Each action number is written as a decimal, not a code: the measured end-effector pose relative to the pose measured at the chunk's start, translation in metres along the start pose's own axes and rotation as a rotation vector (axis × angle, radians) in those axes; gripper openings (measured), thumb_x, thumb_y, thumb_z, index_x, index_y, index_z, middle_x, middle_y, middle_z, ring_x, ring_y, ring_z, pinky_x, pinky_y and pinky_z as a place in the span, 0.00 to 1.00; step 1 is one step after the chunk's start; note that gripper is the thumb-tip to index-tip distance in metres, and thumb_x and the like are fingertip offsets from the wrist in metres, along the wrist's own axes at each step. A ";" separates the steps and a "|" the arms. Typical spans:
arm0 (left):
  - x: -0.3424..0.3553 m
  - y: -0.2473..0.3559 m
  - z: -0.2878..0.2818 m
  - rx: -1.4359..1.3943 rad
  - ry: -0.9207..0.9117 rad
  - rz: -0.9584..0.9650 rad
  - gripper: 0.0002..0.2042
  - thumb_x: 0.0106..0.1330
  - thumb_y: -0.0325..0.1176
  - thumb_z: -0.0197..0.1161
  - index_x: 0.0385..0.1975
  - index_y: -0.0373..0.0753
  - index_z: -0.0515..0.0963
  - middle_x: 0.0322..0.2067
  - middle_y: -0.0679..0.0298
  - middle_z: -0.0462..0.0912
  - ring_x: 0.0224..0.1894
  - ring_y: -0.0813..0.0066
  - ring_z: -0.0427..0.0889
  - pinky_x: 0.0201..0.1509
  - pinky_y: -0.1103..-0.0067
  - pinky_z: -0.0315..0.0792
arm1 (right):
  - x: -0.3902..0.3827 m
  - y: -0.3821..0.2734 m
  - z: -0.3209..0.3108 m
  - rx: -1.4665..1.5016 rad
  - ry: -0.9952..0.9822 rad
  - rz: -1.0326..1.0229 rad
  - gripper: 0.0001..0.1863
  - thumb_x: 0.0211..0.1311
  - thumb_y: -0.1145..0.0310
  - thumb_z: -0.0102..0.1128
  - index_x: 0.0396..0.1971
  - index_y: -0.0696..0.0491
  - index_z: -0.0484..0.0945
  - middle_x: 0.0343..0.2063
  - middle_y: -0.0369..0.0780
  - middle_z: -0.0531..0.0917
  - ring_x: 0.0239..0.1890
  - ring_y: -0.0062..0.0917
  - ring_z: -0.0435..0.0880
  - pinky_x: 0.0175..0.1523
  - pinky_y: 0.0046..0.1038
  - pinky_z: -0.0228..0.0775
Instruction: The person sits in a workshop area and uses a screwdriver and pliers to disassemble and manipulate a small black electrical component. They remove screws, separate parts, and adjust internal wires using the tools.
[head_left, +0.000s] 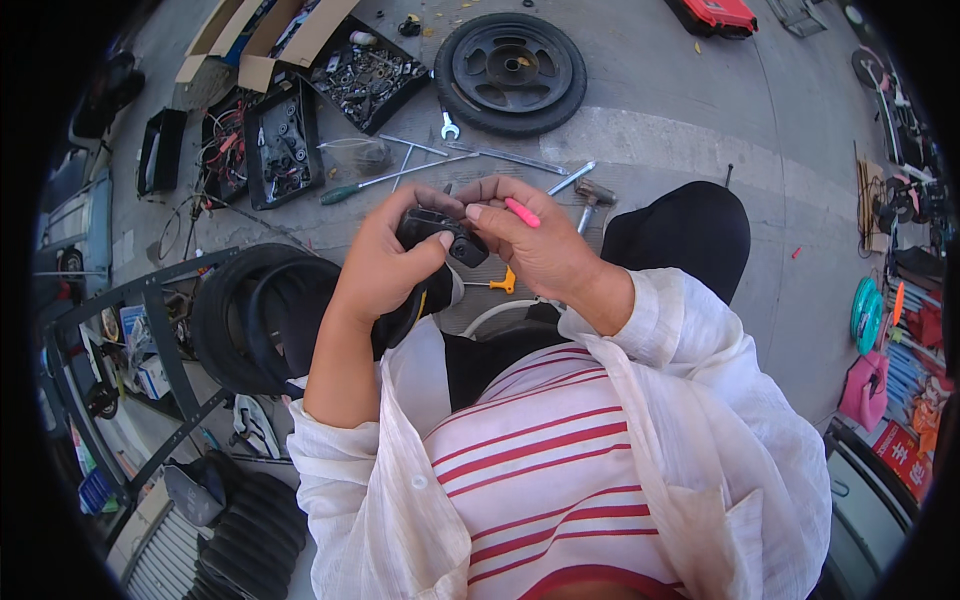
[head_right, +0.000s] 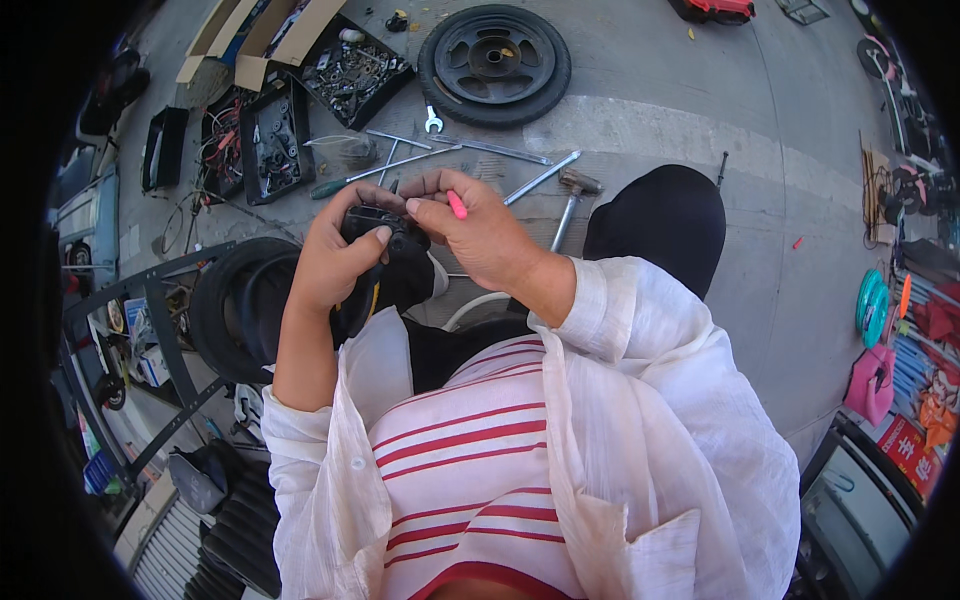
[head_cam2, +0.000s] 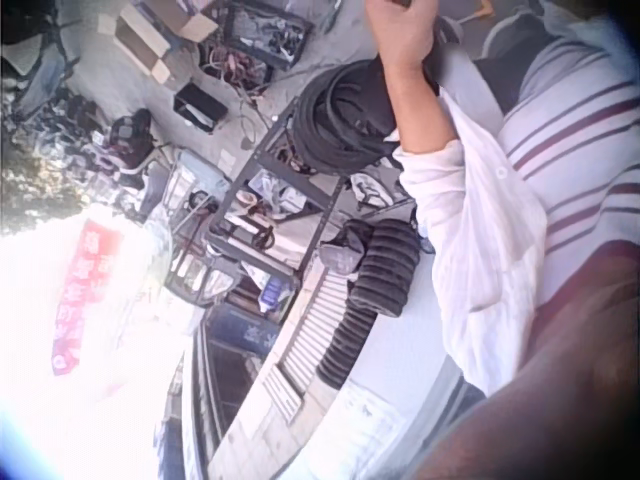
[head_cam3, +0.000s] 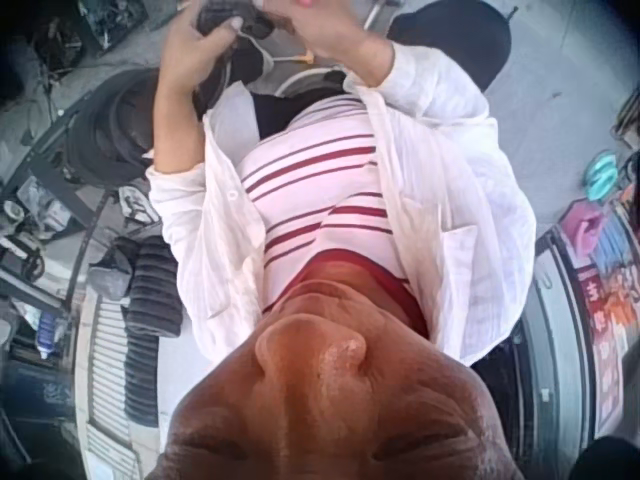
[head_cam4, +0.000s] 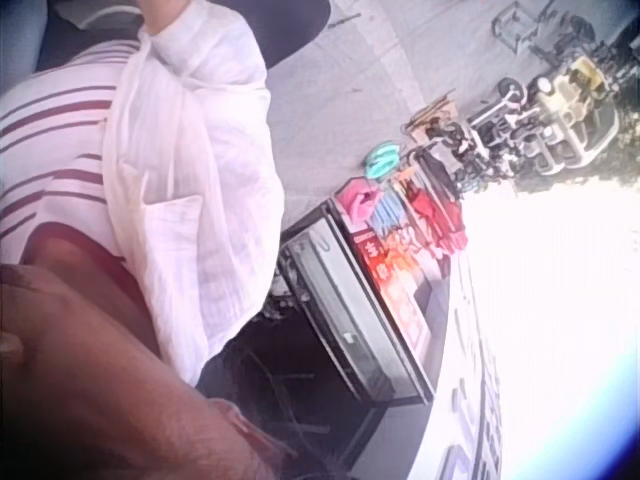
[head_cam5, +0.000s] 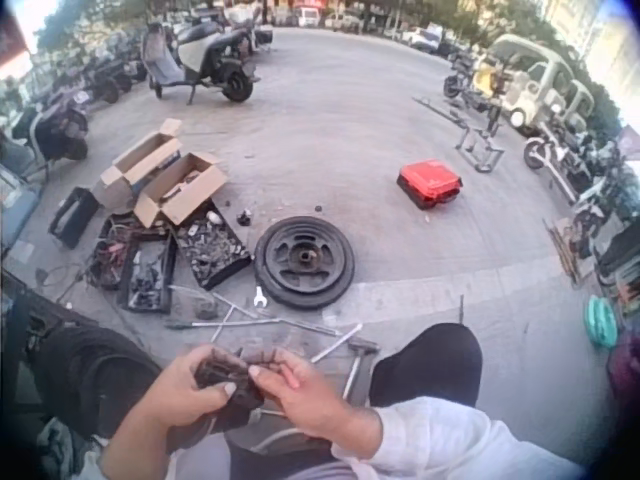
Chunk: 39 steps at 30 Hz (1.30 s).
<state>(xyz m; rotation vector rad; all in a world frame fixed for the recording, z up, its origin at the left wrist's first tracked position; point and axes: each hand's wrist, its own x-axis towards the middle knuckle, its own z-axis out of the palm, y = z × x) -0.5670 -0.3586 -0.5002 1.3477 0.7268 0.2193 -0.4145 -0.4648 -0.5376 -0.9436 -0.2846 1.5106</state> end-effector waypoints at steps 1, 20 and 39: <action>-0.003 -0.004 0.006 0.012 -0.014 0.028 0.15 0.54 0.26 0.59 0.42 0.32 0.73 0.39 0.64 0.77 0.42 0.81 0.74 0.50 0.82 0.68 | -0.006 0.003 -0.003 0.041 -0.021 0.011 0.12 0.66 0.72 0.52 0.47 0.60 0.72 0.38 0.37 0.79 0.37 0.16 0.77 0.43 0.18 0.70; -0.010 -0.010 0.041 -0.153 -0.146 -0.083 0.25 0.50 0.36 0.51 0.50 0.32 0.68 0.28 0.62 0.74 0.16 0.86 0.64 0.19 0.89 0.55 | -0.047 0.007 -0.029 0.016 -0.089 0.125 0.09 0.65 0.73 0.48 0.43 0.56 0.71 0.39 0.37 0.77 0.41 0.19 0.80 0.46 0.21 0.75; -0.004 -0.006 0.041 -0.142 -0.162 -0.073 0.29 0.53 0.40 0.52 0.55 0.33 0.66 0.29 0.61 0.75 0.15 0.85 0.66 0.16 0.89 0.55 | -0.061 -0.012 -0.024 -0.779 -0.121 -0.533 0.12 0.54 0.74 0.60 0.40 0.55 0.78 0.28 0.40 0.78 0.32 0.26 0.78 0.38 0.27 0.70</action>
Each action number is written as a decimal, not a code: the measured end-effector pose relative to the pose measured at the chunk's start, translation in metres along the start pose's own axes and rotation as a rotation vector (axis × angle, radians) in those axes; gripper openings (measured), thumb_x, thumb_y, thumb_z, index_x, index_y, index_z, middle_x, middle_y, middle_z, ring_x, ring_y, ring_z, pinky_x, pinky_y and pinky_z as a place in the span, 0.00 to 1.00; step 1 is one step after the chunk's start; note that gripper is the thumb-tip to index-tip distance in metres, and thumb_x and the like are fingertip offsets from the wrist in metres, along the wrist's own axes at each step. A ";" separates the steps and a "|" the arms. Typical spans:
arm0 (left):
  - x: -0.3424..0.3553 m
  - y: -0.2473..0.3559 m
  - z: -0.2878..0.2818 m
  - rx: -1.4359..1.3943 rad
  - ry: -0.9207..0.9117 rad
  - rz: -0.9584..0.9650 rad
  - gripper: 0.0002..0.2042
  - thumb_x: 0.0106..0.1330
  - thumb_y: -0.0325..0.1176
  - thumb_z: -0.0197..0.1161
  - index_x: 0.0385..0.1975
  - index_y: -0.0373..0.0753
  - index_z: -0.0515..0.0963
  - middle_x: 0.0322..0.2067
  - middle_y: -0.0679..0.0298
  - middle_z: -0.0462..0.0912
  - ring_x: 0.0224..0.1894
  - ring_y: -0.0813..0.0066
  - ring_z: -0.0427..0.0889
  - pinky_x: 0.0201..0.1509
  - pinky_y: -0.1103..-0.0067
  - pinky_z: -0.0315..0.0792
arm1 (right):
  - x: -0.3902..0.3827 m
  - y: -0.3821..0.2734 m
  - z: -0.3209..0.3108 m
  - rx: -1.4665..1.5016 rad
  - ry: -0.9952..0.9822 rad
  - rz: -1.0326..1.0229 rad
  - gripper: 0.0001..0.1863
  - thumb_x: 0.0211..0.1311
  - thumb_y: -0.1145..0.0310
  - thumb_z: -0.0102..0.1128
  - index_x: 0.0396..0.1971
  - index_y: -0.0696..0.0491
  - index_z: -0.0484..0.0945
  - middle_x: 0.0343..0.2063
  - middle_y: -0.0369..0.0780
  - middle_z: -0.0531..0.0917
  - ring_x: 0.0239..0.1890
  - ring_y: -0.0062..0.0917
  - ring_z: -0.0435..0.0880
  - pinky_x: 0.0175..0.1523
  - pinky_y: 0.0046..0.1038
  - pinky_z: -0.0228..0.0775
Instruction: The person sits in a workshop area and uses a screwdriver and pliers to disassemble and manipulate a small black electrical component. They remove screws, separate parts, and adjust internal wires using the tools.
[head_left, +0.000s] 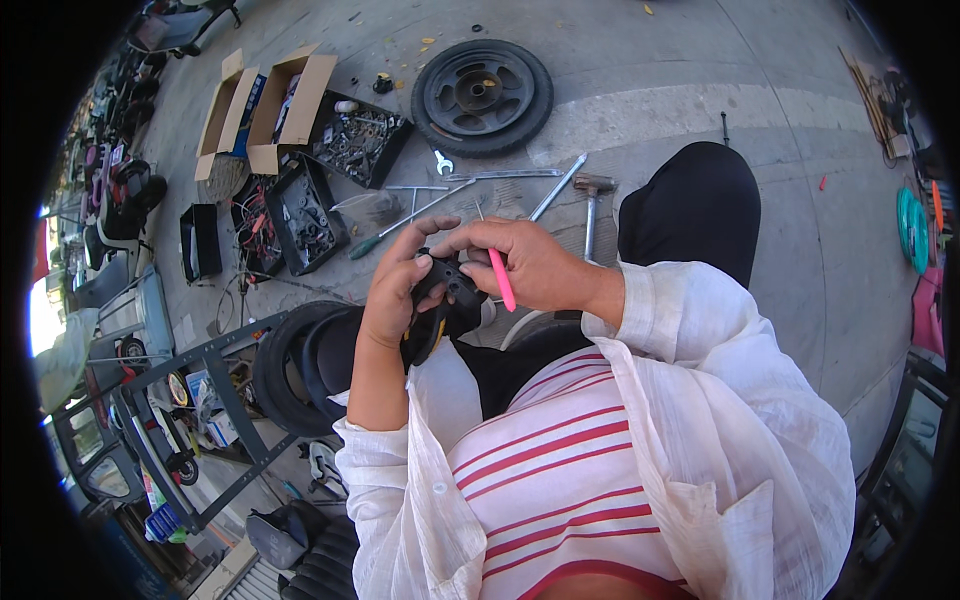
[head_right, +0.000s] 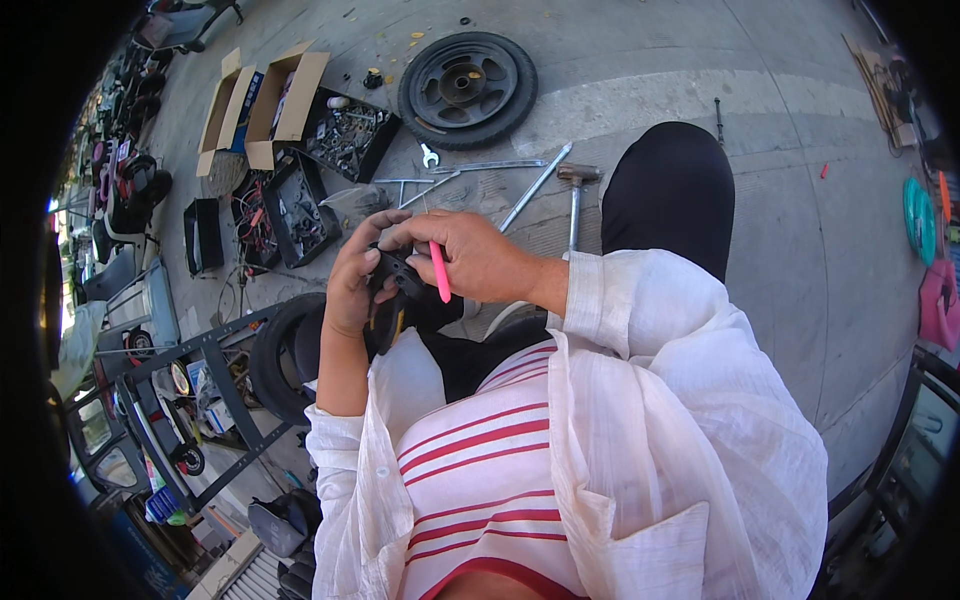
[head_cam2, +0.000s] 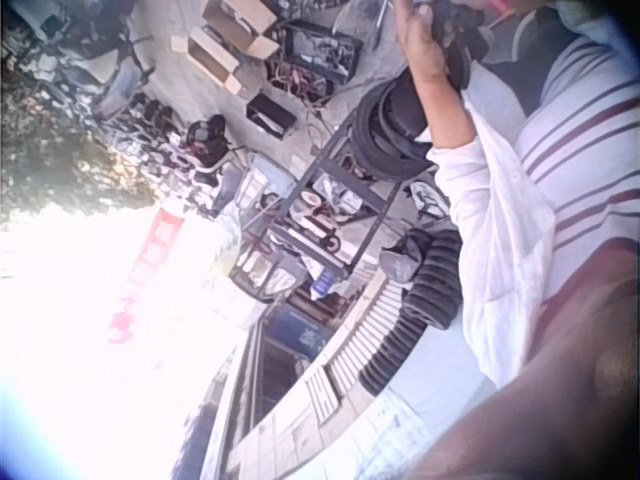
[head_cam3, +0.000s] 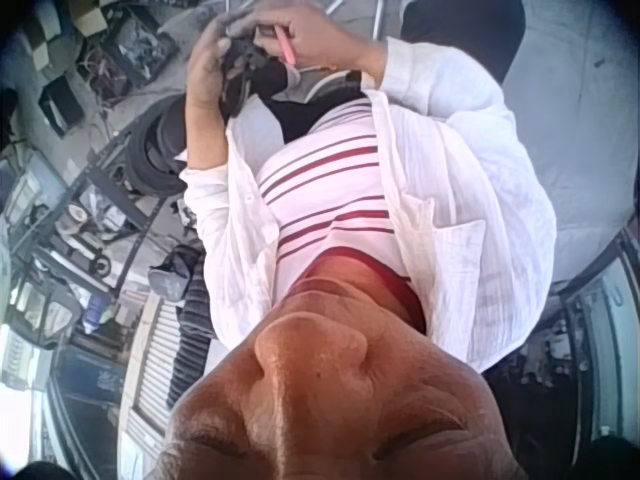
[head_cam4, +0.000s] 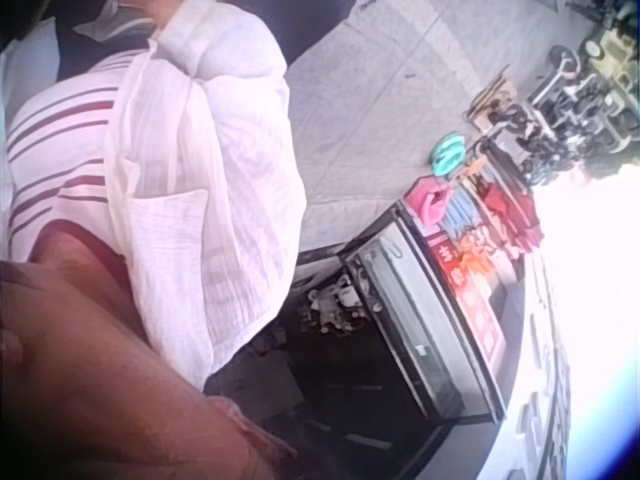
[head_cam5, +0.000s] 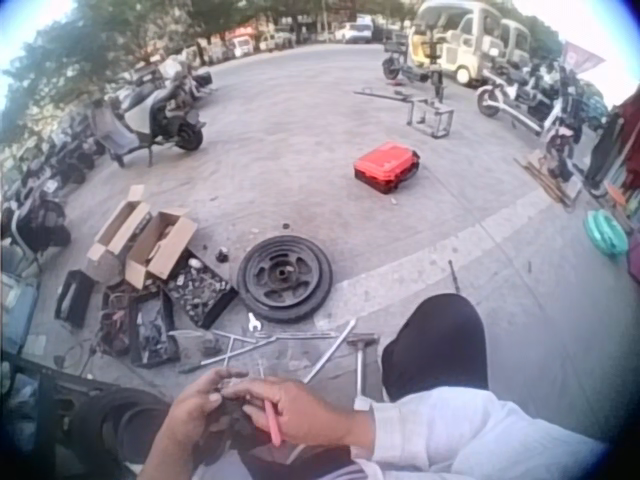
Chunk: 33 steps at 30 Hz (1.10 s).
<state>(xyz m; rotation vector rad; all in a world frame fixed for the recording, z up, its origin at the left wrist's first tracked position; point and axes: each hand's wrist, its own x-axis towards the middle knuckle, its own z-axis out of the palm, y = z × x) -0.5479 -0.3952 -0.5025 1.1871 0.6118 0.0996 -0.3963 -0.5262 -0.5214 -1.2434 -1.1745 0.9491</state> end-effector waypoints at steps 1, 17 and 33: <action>-0.001 0.004 0.002 0.010 -0.007 -0.016 0.28 0.53 0.40 0.52 0.55 0.33 0.66 0.30 0.61 0.75 0.15 0.84 0.67 0.16 0.89 0.55 | 0.002 0.001 -0.003 -0.082 -0.028 -0.061 0.13 0.53 0.74 0.61 0.40 0.54 0.78 0.28 0.42 0.79 0.32 0.29 0.79 0.38 0.29 0.70; 0.002 -0.008 -0.006 -0.032 0.069 0.068 0.14 0.66 0.30 0.45 0.49 0.35 0.71 0.25 0.59 0.77 0.15 0.81 0.70 0.19 0.87 0.62 | 0.004 -0.001 -0.016 0.040 0.092 0.067 0.11 0.55 0.75 0.60 0.39 0.59 0.75 0.20 0.34 0.72 0.24 0.17 0.70 0.31 0.22 0.64; 0.008 -0.019 0.007 0.058 0.126 0.029 0.12 0.67 0.33 0.58 0.45 0.32 0.74 0.19 0.68 0.74 0.15 0.86 0.68 0.17 0.87 0.60 | 0.008 0.016 -0.005 0.029 0.149 0.007 0.12 0.55 0.74 0.60 0.40 0.58 0.77 0.23 0.35 0.74 0.25 0.18 0.71 0.33 0.22 0.66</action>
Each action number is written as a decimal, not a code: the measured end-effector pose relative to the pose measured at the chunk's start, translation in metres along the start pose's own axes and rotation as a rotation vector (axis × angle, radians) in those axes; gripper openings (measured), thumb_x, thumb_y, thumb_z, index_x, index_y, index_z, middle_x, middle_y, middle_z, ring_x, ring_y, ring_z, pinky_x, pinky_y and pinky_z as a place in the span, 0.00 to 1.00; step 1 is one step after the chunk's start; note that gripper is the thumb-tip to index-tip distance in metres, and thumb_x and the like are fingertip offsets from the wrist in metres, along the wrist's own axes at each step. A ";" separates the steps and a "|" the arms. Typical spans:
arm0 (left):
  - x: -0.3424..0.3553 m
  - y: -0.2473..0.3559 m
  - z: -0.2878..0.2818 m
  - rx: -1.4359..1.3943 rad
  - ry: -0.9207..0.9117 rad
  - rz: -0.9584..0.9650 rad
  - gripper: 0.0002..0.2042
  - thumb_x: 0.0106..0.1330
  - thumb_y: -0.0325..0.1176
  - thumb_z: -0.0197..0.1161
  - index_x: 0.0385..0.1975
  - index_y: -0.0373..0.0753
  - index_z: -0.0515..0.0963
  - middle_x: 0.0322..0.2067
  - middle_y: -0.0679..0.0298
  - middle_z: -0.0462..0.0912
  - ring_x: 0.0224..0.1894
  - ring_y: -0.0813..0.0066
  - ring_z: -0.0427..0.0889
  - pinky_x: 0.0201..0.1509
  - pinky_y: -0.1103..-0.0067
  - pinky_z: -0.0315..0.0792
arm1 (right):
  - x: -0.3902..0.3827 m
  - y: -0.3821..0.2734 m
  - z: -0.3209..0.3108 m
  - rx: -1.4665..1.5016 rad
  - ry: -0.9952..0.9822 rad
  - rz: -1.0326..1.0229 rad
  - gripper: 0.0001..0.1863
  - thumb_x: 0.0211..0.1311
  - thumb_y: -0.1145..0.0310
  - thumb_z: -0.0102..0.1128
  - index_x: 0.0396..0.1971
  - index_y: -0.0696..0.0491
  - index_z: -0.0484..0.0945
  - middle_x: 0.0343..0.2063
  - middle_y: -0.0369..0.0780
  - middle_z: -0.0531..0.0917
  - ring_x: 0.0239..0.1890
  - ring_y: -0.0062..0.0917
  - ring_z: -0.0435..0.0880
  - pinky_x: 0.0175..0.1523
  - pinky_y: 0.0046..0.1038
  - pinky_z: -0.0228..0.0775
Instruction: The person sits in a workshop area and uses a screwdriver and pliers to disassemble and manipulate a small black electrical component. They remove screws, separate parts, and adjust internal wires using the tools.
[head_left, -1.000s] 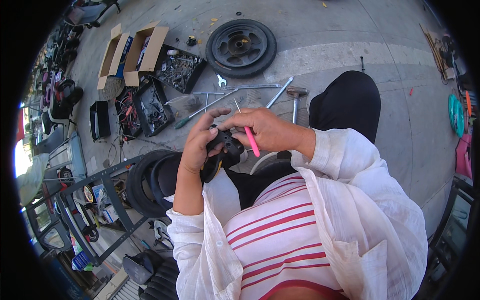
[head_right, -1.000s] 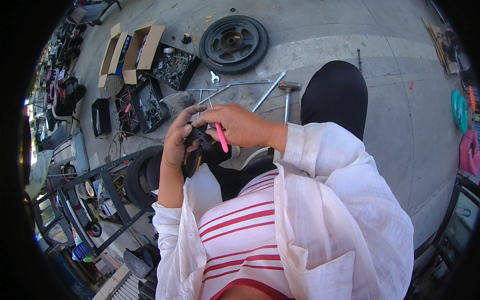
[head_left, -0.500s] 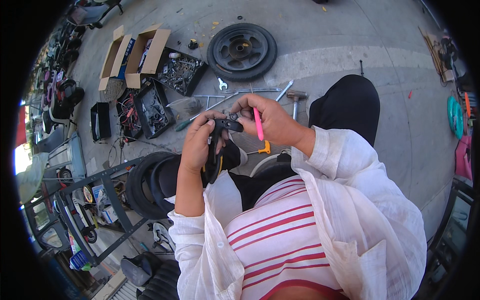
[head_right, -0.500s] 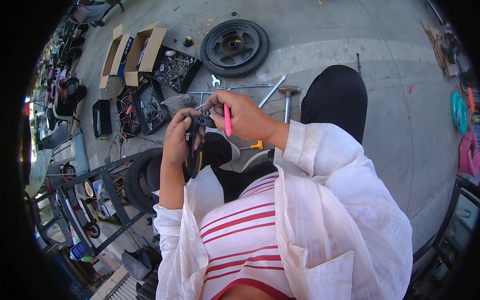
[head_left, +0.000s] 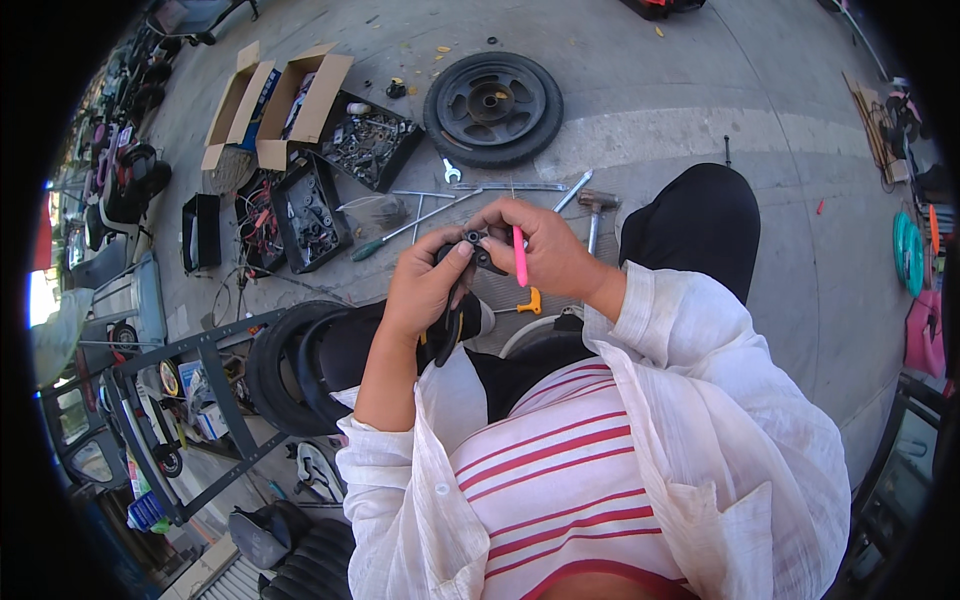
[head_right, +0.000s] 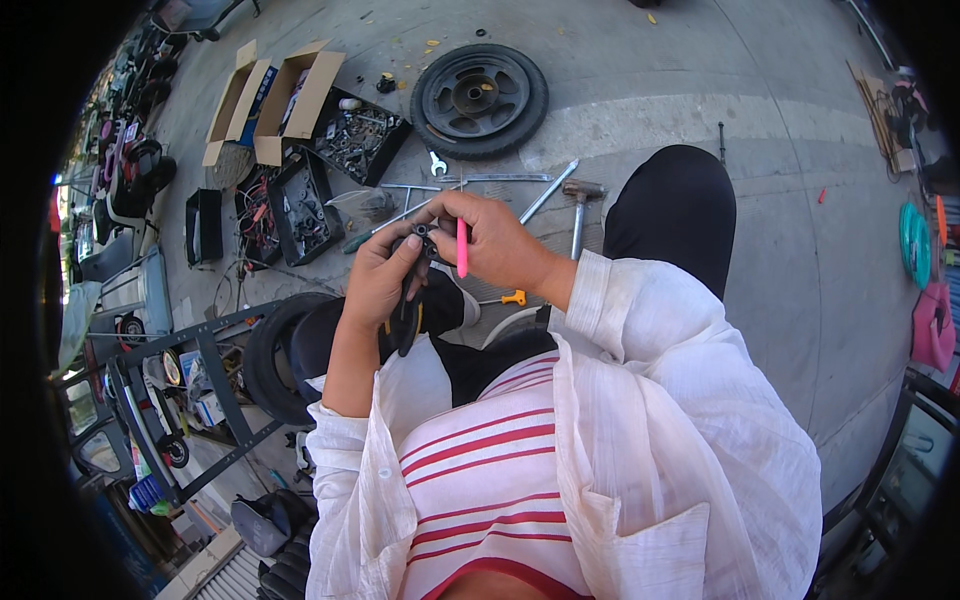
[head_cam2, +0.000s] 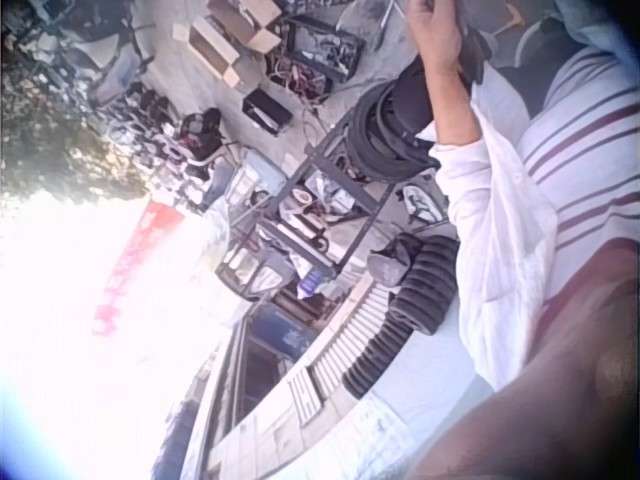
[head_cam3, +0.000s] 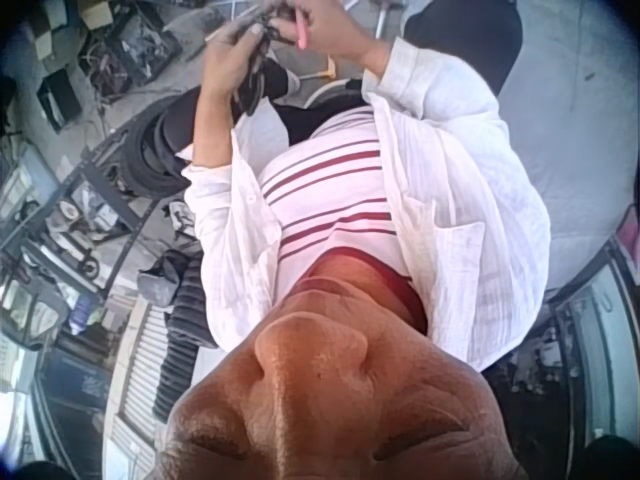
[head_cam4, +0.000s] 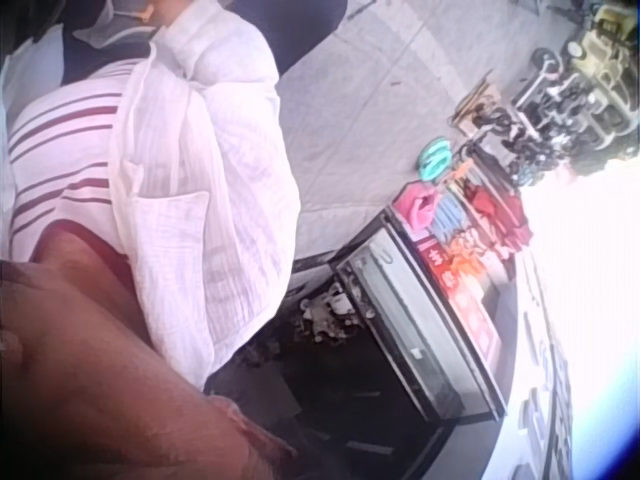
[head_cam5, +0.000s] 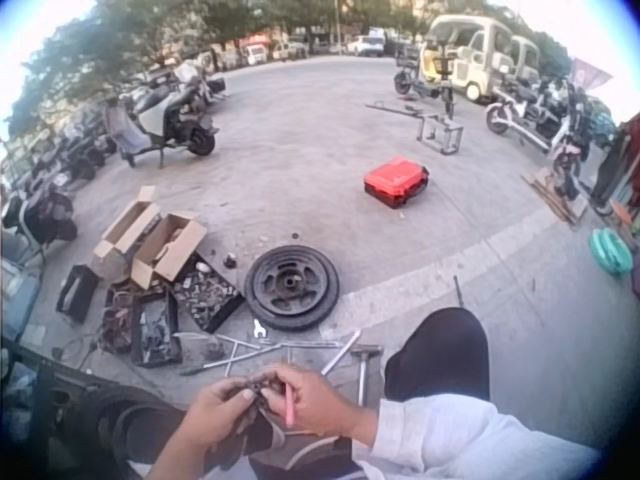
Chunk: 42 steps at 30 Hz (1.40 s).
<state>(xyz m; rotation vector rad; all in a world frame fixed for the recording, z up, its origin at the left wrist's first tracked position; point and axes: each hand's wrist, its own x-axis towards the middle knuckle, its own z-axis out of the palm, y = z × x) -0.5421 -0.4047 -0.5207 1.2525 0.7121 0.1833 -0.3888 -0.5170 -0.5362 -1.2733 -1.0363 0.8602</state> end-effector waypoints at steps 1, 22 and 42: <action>0.000 0.000 0.000 0.004 0.002 -0.005 0.13 0.67 0.33 0.58 0.45 0.32 0.75 0.19 0.68 0.74 0.15 0.86 0.68 0.17 0.87 0.60 | 0.000 -0.001 0.000 -0.117 0.011 -0.073 0.11 0.55 0.74 0.60 0.39 0.58 0.77 0.24 0.37 0.75 0.26 0.21 0.73 0.33 0.23 0.67; 0.000 -0.007 0.002 0.310 0.122 0.023 0.11 0.64 0.35 0.62 0.37 0.32 0.76 0.20 0.71 0.75 0.23 0.86 0.71 0.26 0.85 0.65 | 0.001 0.006 -0.002 -0.462 -0.032 -0.282 0.13 0.53 0.75 0.61 0.41 0.55 0.79 0.30 0.44 0.80 0.32 0.36 0.79 0.37 0.33 0.71; 0.004 -0.015 0.018 0.413 0.272 -0.055 0.12 0.61 0.33 0.60 0.38 0.30 0.79 0.20 0.64 0.79 0.22 0.83 0.74 0.27 0.82 0.68 | -0.004 0.024 0.012 -0.628 -0.022 -0.126 0.11 0.54 0.74 0.57 0.39 0.58 0.72 0.31 0.48 0.78 0.36 0.43 0.78 0.41 0.38 0.71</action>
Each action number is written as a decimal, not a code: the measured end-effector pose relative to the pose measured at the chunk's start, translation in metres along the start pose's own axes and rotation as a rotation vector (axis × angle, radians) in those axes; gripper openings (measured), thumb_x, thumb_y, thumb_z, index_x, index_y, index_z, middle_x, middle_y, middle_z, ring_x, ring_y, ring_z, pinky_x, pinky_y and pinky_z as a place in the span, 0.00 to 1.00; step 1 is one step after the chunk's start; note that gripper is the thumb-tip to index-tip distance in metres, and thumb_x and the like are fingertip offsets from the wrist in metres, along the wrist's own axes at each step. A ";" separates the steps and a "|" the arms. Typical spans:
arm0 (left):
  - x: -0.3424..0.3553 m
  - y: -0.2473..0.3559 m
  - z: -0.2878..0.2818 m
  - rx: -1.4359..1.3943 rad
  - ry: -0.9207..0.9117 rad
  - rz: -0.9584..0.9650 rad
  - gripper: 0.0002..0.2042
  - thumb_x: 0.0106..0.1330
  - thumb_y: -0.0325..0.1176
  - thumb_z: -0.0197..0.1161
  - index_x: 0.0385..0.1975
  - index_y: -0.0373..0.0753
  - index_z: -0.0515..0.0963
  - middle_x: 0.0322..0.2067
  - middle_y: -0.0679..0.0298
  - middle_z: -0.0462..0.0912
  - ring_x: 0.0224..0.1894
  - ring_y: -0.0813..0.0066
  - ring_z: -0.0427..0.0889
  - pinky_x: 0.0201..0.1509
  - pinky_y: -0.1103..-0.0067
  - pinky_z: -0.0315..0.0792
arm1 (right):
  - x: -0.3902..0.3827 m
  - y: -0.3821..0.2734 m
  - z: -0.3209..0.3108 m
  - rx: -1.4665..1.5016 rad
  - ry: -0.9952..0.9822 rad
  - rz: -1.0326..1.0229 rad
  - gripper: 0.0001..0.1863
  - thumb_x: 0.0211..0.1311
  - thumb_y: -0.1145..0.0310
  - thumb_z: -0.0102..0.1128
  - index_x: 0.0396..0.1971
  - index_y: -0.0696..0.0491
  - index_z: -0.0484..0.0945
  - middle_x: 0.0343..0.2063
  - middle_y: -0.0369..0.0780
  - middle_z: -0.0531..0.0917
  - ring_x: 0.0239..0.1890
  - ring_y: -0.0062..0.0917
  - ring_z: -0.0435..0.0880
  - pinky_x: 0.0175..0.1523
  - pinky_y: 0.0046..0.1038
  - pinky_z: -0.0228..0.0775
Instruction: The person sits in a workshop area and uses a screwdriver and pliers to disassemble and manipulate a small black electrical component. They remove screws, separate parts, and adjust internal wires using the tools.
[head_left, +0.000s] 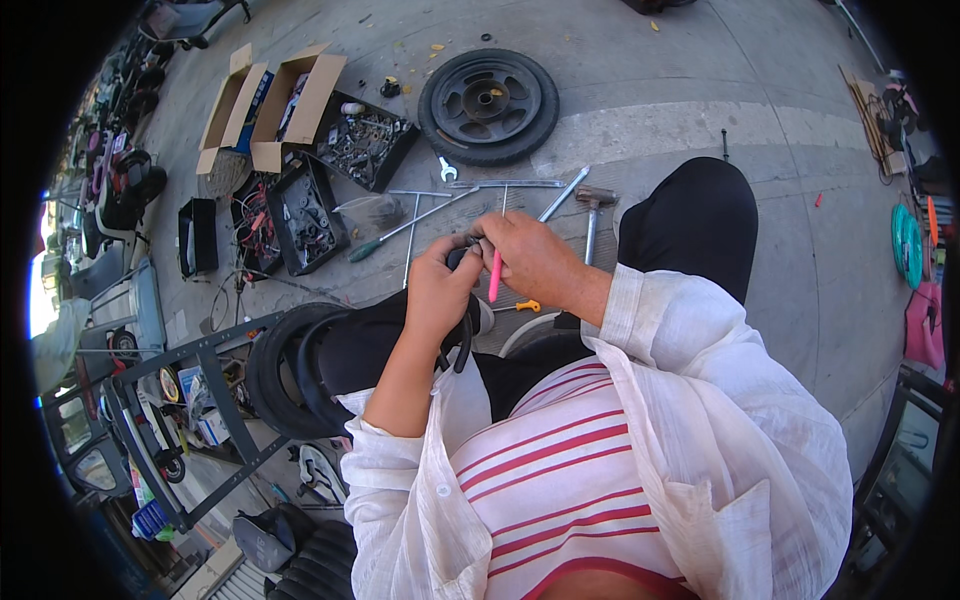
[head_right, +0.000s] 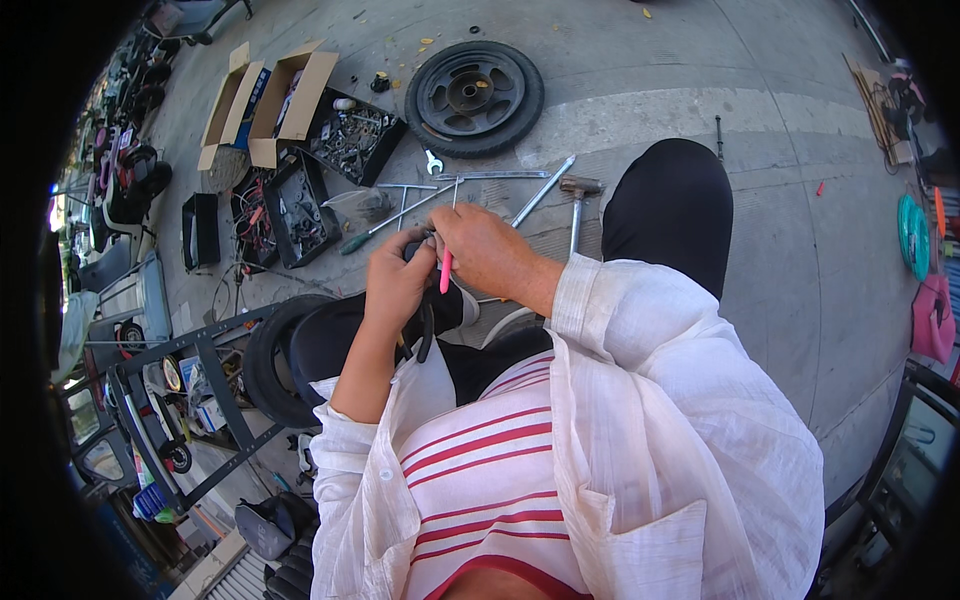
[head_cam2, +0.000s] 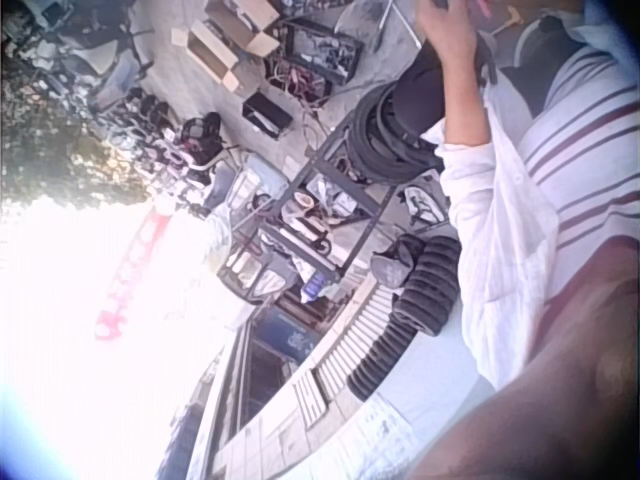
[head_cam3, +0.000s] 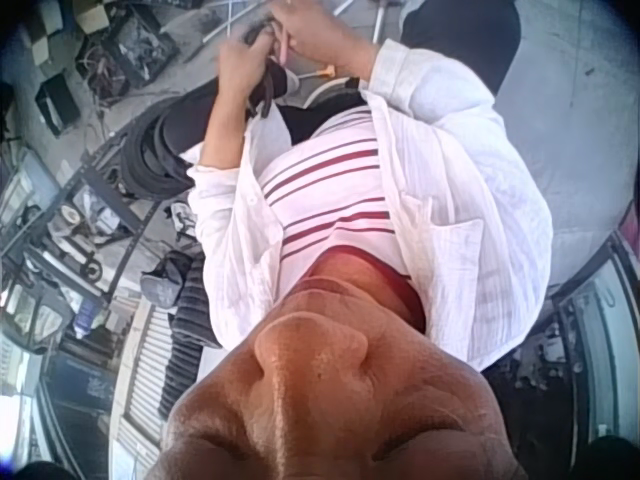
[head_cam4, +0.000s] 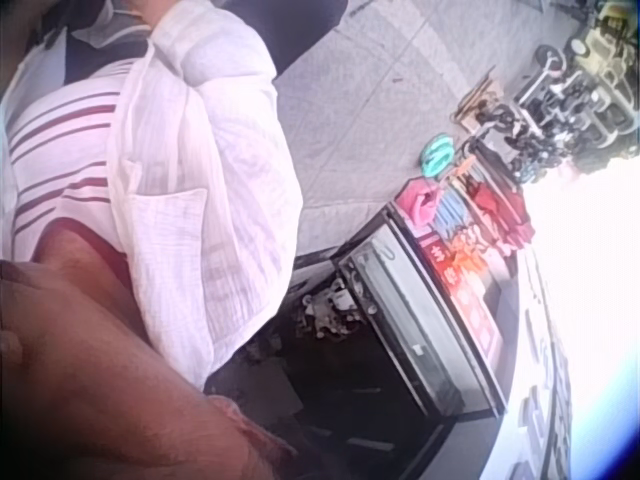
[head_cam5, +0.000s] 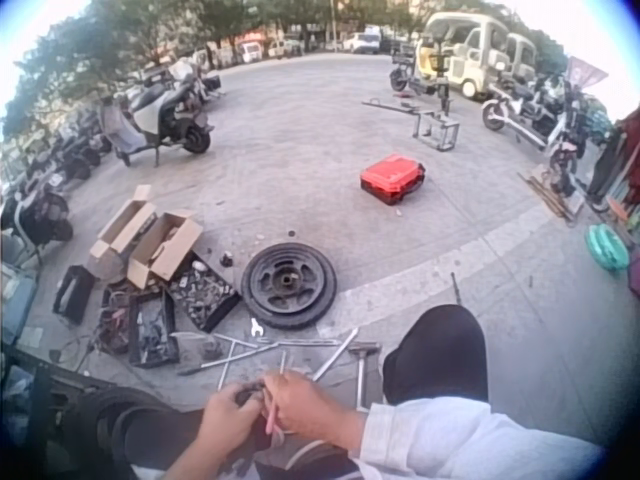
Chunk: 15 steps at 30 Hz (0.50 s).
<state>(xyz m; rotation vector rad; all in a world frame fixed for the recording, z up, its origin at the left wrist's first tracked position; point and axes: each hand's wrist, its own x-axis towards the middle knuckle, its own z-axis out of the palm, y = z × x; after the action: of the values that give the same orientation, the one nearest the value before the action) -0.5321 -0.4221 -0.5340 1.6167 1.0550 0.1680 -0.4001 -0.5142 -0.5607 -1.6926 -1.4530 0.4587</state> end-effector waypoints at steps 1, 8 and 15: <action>0.002 -0.005 0.000 -0.031 -0.042 -0.016 0.13 0.64 0.34 0.58 0.39 0.30 0.78 0.21 0.66 0.78 0.21 0.84 0.73 0.26 0.83 0.67 | -0.001 -0.001 0.000 -0.018 -0.028 0.017 0.11 0.54 0.74 0.57 0.38 0.58 0.73 0.31 0.48 0.78 0.36 0.43 0.78 0.40 0.38 0.71; 0.005 -0.019 0.002 -0.114 -0.158 0.036 0.16 0.71 0.43 0.51 0.38 0.36 0.78 0.20 0.70 0.75 0.18 0.87 0.69 0.21 0.87 0.61 | 0.004 -0.004 -0.003 0.247 -0.036 0.197 0.08 0.57 0.74 0.55 0.36 0.59 0.74 0.29 0.49 0.79 0.34 0.44 0.78 0.39 0.37 0.70; -0.004 -0.004 0.009 -0.391 -0.089 -0.074 0.16 0.72 0.46 0.50 0.33 0.40 0.77 0.17 0.73 0.72 0.14 0.89 0.64 0.16 0.88 0.55 | 0.005 -0.008 0.002 0.058 0.121 -0.012 0.06 0.57 0.74 0.55 0.36 0.57 0.75 0.30 0.46 0.78 0.36 0.42 0.76 0.42 0.38 0.68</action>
<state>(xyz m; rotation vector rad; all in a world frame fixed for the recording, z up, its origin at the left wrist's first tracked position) -0.5310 -0.4311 -0.5388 1.2207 0.9443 0.2350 -0.4054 -0.5085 -0.5547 -1.6369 -1.3491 0.3818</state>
